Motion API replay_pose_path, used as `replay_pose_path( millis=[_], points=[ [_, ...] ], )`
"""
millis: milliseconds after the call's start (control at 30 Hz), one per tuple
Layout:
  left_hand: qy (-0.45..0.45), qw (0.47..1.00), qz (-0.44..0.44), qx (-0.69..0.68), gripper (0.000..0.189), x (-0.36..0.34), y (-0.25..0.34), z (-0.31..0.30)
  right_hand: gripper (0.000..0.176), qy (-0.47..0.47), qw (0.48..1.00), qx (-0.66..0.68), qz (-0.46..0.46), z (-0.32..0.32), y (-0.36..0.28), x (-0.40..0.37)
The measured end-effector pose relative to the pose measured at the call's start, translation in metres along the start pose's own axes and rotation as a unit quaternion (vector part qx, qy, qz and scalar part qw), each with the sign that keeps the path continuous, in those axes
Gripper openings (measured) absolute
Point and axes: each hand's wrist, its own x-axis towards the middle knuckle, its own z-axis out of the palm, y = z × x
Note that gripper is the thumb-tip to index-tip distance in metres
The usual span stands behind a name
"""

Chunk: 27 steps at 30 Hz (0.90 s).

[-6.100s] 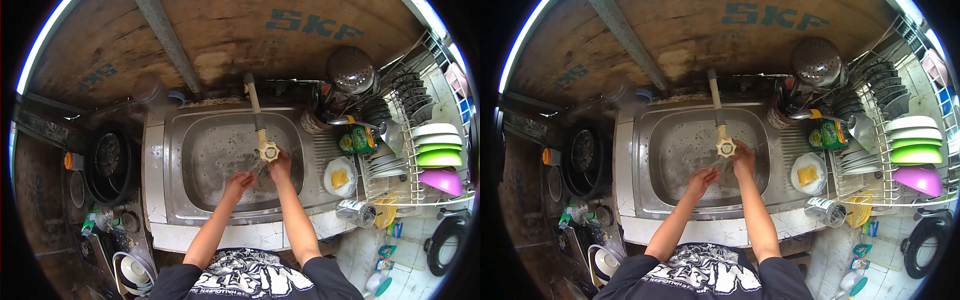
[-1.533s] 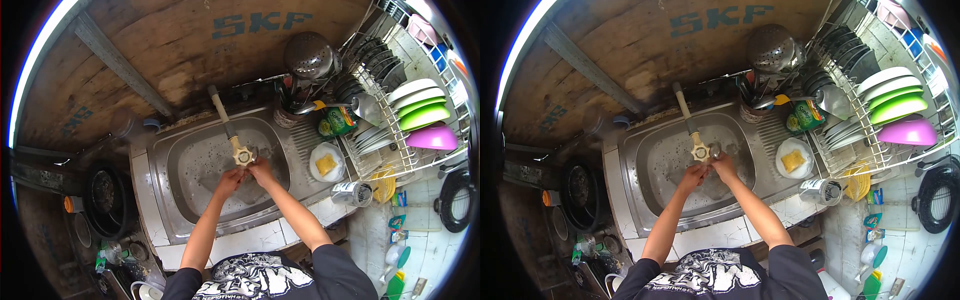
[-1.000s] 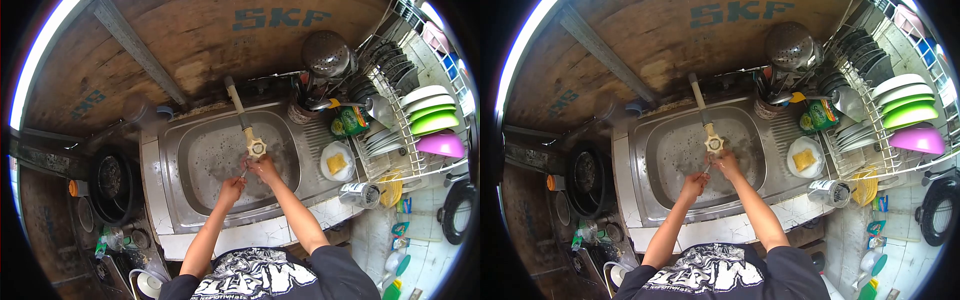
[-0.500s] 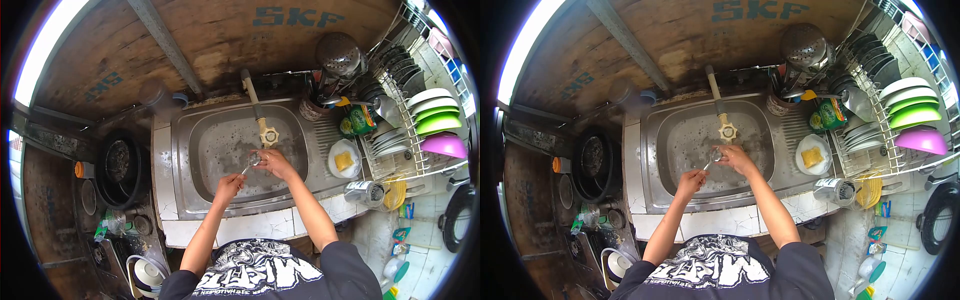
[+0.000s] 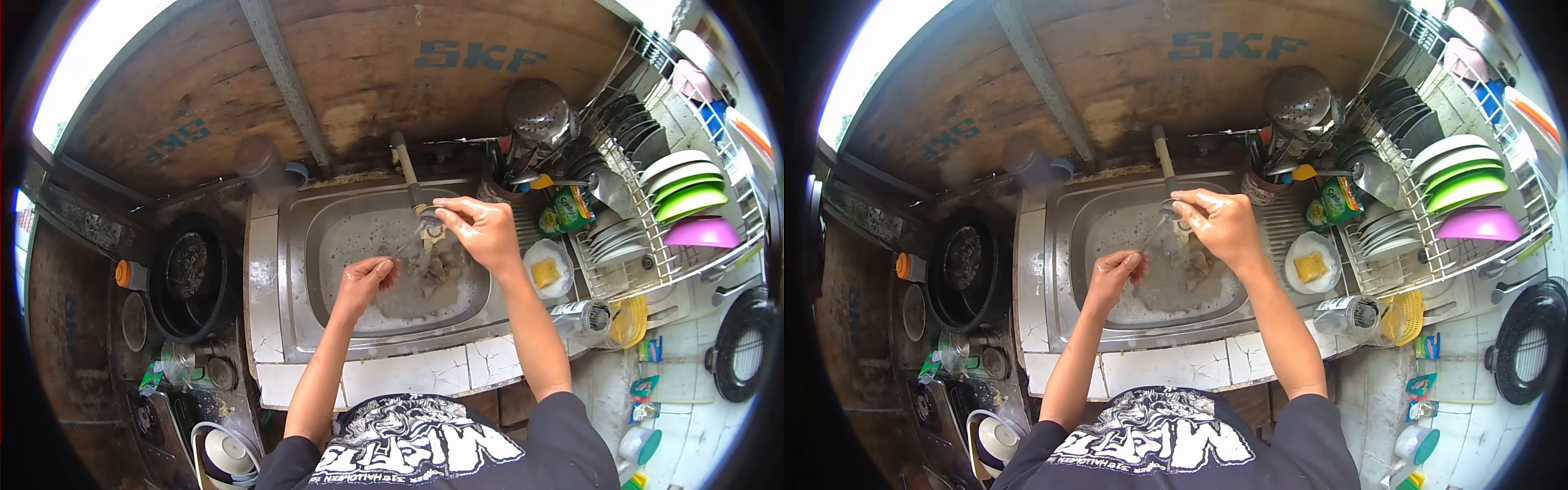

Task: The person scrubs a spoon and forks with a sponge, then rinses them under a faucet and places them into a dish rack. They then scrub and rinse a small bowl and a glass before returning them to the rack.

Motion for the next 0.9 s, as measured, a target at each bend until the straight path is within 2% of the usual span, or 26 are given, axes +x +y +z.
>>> replay_pose_path(
  millis=[133,167,200,367,533,633,733,800,900],
  points=[
    [-0.011,1.0,0.013,-0.007,0.022,0.003,0.014,0.009,0.015,0.031,0.999,-0.039,-0.021,-0.016,-0.005,0.005],
    [-0.018,1.0,0.017,-0.014,0.022,0.002,0.016,0.011,0.015,0.043,0.999,-0.014,0.027,-0.019,-0.004,0.005],
    [-0.023,0.999,0.023,-0.021,0.022,0.001,0.02,0.013,0.014,0.075,0.996,0.014,0.035,-0.02,0.0,0.006],
    [-0.033,0.998,0.04,-0.042,0.022,-0.001,0.035,0.018,0.016,0.09,0.985,0.072,0.126,-0.031,-0.002,0.011],
    [-0.033,0.996,0.055,-0.055,0.023,-0.003,0.043,0.016,0.018,0.092,0.978,0.093,0.16,-0.035,-0.003,0.011],
    [-0.037,0.997,0.053,-0.053,0.022,-0.001,0.042,0.014,0.018,0.095,0.981,0.087,0.148,-0.038,-0.001,0.012],
    [-0.014,0.992,0.006,-0.125,0.021,0.004,0.029,0.009,0.017,0.145,0.981,0.046,0.123,-0.051,0.001,0.011],
    [0.032,0.993,-0.037,-0.11,0.02,0.01,0.014,0.004,0.014,0.174,0.978,0.027,0.108,-0.071,0.006,0.002],
    [0.109,0.988,-0.094,-0.062,0.018,0.023,-0.042,-0.03,0.017,0.232,0.963,-0.107,0.088,-0.117,-0.002,-0.027]
  ],
)
